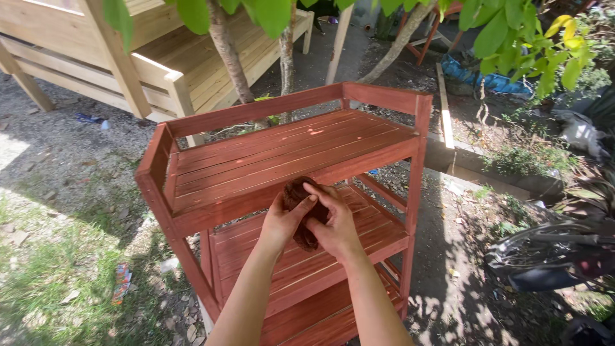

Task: The person wipes a red stain or finish onto a wooden slatted shelf unit using a brown cloth, working over the rails, legs and shelf surfaces. They dip and wring the cloth in a bowl of red liquid on a metal cart, then resume wiping the furniture, including its underside and edges.

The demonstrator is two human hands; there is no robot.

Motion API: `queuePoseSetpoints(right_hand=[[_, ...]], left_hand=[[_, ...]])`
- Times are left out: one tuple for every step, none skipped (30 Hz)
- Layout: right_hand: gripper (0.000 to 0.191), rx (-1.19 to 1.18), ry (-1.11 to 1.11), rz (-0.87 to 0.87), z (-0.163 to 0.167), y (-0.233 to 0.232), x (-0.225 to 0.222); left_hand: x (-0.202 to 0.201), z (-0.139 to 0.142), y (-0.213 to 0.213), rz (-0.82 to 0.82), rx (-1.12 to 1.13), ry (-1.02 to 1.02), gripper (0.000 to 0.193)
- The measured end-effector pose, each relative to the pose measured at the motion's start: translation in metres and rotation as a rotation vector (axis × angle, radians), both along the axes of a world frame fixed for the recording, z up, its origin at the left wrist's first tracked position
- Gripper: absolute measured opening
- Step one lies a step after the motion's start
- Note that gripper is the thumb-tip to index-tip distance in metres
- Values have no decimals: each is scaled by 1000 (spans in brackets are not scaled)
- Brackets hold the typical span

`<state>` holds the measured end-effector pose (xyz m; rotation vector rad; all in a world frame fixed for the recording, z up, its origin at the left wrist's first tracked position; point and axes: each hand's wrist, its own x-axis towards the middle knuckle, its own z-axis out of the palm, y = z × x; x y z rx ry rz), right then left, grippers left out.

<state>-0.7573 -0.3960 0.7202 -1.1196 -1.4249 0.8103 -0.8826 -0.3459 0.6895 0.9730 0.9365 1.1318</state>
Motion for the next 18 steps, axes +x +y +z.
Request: queuePoseSetpoints(right_hand=[[71,20,-9,-6,3,-5,19],[74,42,-17,-11,6,-10,37],[70,8,56,-21,8,-15,55],[66,-29,132,-31,10,-19,72],[63,-67,208,-40,11,-21,89],[57,-88,189,-123,13,-23,104],[51,-108,169,-205,13,-22,119],[45,-129,148,-284,14,-21,134],[44,-168,185,-323,15,-19,148],[43,-208,223,-359,16,-16,162],[42,-246,262,-393,16,-13,175],[39,-220,270,-400,16,-9,188],[36,-195,278,-406,15,-5,200],[33,-169,284,-411,14,-1,210],[26,-137,221,-452,12,3,219],[20,-107,158,-490,11,7,228],[16,-77,96,-528,9,12,235],[15,-20,-49,-580,9,16,243]], left_hand=[[17,-3,3,-46,27,-27,57],[29,-7,5,-86,-78,-10,51],[41,-11,8,-127,-182,10,47],[54,-15,10,-167,-289,33,44],[65,-19,11,-217,-238,-50,41],[74,-23,11,-266,-185,-136,39],[86,-24,13,-313,-130,-224,36],[100,-23,13,-319,-161,-226,35],[111,-21,13,-323,-192,-228,33],[123,-16,12,-324,-223,-228,32],[134,-11,12,-308,-263,-224,31],[144,-3,10,-290,-303,-220,30],[153,5,9,-271,-342,-215,30],[161,15,9,-284,-386,-203,32],[169,24,9,-296,-429,-192,35],[176,33,10,-306,-473,-181,37],[183,41,11,-307,-450,-219,40],[190,46,13,-306,-426,-255,43]])
